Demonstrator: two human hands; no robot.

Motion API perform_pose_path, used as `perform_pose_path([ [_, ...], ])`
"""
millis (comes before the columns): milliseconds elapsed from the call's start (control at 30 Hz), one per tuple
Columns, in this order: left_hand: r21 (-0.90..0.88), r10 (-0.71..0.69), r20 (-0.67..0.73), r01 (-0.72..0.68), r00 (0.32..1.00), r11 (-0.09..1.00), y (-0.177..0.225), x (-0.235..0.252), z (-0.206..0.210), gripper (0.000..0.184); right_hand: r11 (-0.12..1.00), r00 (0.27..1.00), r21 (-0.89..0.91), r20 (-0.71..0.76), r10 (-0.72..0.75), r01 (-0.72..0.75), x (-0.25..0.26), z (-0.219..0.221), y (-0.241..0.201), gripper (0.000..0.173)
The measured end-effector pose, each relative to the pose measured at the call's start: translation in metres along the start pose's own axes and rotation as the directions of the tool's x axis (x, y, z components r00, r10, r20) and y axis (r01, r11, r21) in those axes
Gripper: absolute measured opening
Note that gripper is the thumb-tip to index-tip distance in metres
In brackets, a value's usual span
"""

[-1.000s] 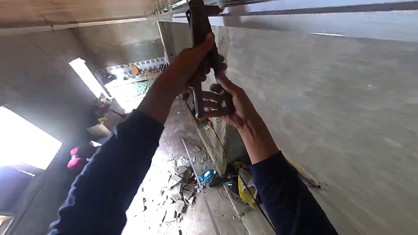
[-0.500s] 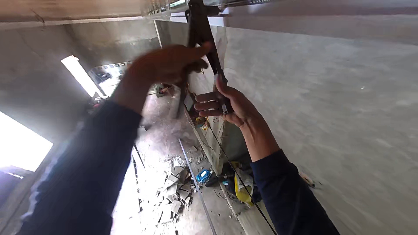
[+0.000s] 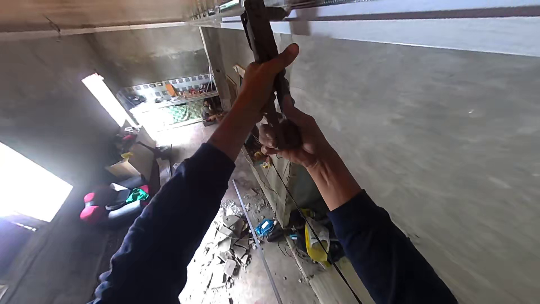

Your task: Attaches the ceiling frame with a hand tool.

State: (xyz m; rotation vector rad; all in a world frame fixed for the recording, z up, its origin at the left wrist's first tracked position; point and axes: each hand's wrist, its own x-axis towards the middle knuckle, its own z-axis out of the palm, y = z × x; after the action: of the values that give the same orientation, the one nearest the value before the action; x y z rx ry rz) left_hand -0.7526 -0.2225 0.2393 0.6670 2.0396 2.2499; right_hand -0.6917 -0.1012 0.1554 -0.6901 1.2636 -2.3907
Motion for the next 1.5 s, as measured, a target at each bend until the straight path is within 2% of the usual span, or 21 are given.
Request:
perform_pose_path([
  [100,0.043,-0.01,-0.024,0.011,1.0,0.999,-0.002,0.001,0.002,0.038,0.997,0.978,-0.062,-0.206,0.033,-0.047,-0.002,0.011,-0.003,0.043],
  [133,0.115,-0.026,0.017,0.024,1.0,0.993,0.001,0.0,-0.005,0.041,0.995,0.977,-0.074,-0.205,0.053,-0.07,-0.002,0.012,-0.005,0.047],
  [233,0.423,-0.133,0.193,0.04,0.972,0.905,0.037,-0.005,-0.041,0.041,0.978,0.997,-0.197,0.025,0.074,-0.068,-0.002,0.008,-0.013,0.072],
  [333,0.577,-0.226,0.309,0.007,0.924,0.816,0.07,0.001,-0.09,0.046,0.967,0.988,-0.253,0.138,0.069,-0.032,-0.003,-0.004,-0.017,0.074],
  [400,0.608,-0.259,0.307,0.02,0.916,0.794,0.072,-0.001,-0.082,0.051,0.972,0.988,-0.233,0.145,0.055,-0.02,-0.006,-0.011,-0.019,0.075],
  [533,0.297,-0.152,0.154,0.101,0.976,0.949,0.025,-0.01,-0.032,0.055,0.996,0.971,-0.079,0.235,0.054,-0.036,-0.001,-0.018,-0.012,0.084],
  [600,0.123,-0.095,0.1,0.082,0.99,0.989,0.01,-0.007,-0.021,0.052,0.998,0.96,0.013,0.275,0.06,-0.066,-0.002,-0.021,-0.006,0.094],
  [667,0.048,-0.037,0.063,0.034,0.997,0.998,0.001,-0.005,-0.014,0.045,0.996,0.958,0.036,0.28,0.066,-0.079,-0.001,-0.025,-0.001,0.093],
  [733,0.037,-0.003,0.033,0.001,0.999,0.999,0.0,-0.003,-0.005,0.038,0.997,0.985,0.003,0.158,0.073,-0.074,0.002,-0.022,0.0,0.072],
  [800,0.016,0.008,-0.034,-0.008,0.999,1.0,-0.001,-0.002,0.006,0.033,0.997,0.996,-0.019,0.037,0.08,-0.08,0.008,-0.013,0.002,0.037],
  [833,0.0,0.008,-0.058,-0.008,0.998,1.0,-0.003,-0.002,0.009,0.032,0.996,0.996,-0.021,0.014,0.091,-0.091,0.008,-0.012,0.003,0.032],
  [867,-0.002,0.01,-0.061,-0.01,0.998,1.0,-0.005,-0.001,0.009,0.033,0.994,0.995,-0.038,0.0,0.099,-0.099,0.007,-0.013,0.001,0.034],
  [933,0.083,0.0,0.023,-0.002,1.0,0.997,-0.003,0.001,0.0,0.037,0.987,0.991,-0.093,0.023,0.13,-0.128,0.002,-0.016,-0.005,0.053],
  [1000,0.301,-0.081,0.206,0.016,0.975,0.953,0.017,-0.001,-0.031,0.042,0.975,0.975,-0.173,0.148,0.166,-0.139,0.001,-0.016,-0.015,0.074],
  [1067,0.548,-0.219,0.306,0.017,0.927,0.836,0.047,-0.001,-0.066,0.047,0.966,0.953,-0.226,0.242,0.182,-0.127,0.0,-0.021,-0.02,0.079],
  [1133,0.637,-0.27,0.302,0.017,0.914,0.771,0.065,0.001,-0.086,0.055,0.97,0.952,-0.219,0.26,0.164,-0.107,0.0,-0.023,-0.019,0.079],
  [1200,0.575,-0.242,0.268,0.047,0.932,0.817,0.06,-0.002,-0.07,0.056,0.979,0.954,-0.184,0.268,0.132,-0.083,0.003,-0.019,-0.015,0.08],
  [1300,0.288,-0.133,0.15,0.085,0.98,0.954,0.028,-0.009,-0.035,0.057,0.994,0.948,-0.026,0.301,0.106,-0.103,0.006,-0.016,-0.006,0.091],
  [1367,0.118,-0.079,0.121,0.065,0.989,0.991,0.013,-0.007,-0.025,0.058,0.991,0.945,0.057,0.311,0.099,-0.123,0.006,-0.018,-0.001,0.097],
  [1433,0.039,-0.034,0.094,0.03,0.995,0.999,0.007,-0.006,-0.019,0.05,0.992,0.951,0.057,0.295,0.094,-0.116,0.006,-0.018,0.0,0.086],
  [1500,0.044,-0.001,0.059,-0.001,0.998,0.999,0.006,-0.005,-0.012,0.042,0.996,0.968,-0.001,0.233,0.092,-0.094,0.006,-0.014,-0.002,0.069],
])
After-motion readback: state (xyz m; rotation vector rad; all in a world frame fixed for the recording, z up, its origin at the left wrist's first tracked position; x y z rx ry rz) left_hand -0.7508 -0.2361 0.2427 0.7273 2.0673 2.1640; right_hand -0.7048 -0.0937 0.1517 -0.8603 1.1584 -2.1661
